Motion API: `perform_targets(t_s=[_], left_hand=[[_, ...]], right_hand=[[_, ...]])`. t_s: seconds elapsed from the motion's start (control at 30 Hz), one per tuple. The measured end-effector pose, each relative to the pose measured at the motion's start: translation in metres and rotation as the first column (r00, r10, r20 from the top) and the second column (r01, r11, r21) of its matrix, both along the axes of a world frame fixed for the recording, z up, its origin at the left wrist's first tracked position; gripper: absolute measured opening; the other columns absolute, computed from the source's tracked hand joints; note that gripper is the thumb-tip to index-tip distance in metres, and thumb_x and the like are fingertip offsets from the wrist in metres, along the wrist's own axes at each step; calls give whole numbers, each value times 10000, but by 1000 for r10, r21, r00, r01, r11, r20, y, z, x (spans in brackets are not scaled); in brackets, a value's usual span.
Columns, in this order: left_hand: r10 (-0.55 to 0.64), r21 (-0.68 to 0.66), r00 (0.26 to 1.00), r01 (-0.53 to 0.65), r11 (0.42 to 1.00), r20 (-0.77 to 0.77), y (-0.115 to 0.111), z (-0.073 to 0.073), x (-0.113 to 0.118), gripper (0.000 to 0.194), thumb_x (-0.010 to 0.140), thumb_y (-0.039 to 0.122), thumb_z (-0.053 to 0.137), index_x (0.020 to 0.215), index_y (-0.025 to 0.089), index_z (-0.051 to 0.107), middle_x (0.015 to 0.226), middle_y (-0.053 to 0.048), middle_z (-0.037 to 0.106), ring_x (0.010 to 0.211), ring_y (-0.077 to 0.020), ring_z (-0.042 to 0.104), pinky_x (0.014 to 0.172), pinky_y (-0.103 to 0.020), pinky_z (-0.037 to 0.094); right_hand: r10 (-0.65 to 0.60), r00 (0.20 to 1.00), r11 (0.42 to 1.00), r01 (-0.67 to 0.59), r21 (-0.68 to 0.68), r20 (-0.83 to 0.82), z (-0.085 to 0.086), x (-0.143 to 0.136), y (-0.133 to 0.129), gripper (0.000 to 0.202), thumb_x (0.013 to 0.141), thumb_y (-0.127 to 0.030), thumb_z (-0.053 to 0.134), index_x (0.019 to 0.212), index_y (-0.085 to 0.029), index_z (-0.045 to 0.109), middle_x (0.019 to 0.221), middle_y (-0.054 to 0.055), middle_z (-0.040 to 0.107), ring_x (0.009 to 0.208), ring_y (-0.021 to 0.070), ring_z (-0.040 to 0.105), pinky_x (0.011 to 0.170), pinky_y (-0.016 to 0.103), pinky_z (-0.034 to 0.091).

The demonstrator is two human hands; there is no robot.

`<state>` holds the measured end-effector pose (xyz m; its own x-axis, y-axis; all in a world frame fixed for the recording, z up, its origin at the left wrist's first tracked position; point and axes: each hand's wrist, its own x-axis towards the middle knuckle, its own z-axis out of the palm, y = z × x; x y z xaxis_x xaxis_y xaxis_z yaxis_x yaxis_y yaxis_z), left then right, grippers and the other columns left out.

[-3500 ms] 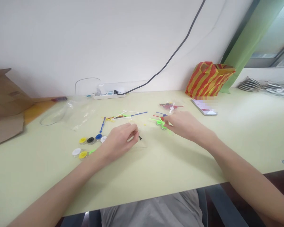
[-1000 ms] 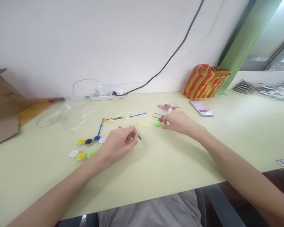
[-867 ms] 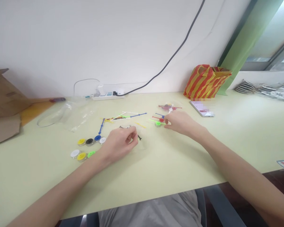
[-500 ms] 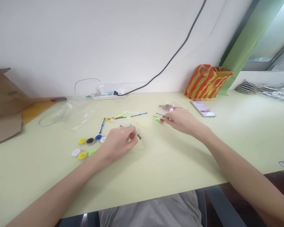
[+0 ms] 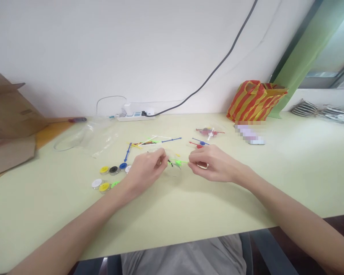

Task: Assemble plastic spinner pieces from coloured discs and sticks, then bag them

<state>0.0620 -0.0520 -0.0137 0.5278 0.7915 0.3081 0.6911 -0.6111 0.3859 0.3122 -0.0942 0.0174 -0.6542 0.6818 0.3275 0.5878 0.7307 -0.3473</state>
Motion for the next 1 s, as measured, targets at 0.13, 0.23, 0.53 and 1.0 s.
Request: perform_targets(t_s=[0.13,0.23,0.53,1.0], left_hand=[[-54,-14,998,54,998,-36,-5,3,1,207,996,272,416,796,220,406,618,53,426,560,-132,378,594,-275,271],[-124,-36,990,121,992,-73,-9,6,4,215,999,254,405,789,215,422,624,47,427,562,-131,378,590,-279,264],[-217,-78,970,209,975,-111,-11,8,6,276,1018,263,394,748,204,395,662,35,442,600,-133,374,598,-285,258],[-135,-24,979,133,991,-154,-5,4,1,218,1009,259,374,828,208,484,745,-10,569,670,-170,527,648,-296,322]], right_hand=[[-146,957,979,104,173,250,-16,-10,5,273,993,-227,414,736,-183,495,696,4,539,564,114,333,597,322,168],[-240,897,951,141,274,372,-27,-18,9,306,1027,-241,379,824,-166,596,740,41,612,561,123,390,588,337,129],[-334,845,941,275,195,417,-37,-35,13,385,1053,-276,445,749,-162,652,681,57,668,593,147,510,571,325,136],[-661,652,729,675,110,371,-17,47,51,402,992,-499,541,769,-186,660,798,85,678,820,234,610,613,295,288]])
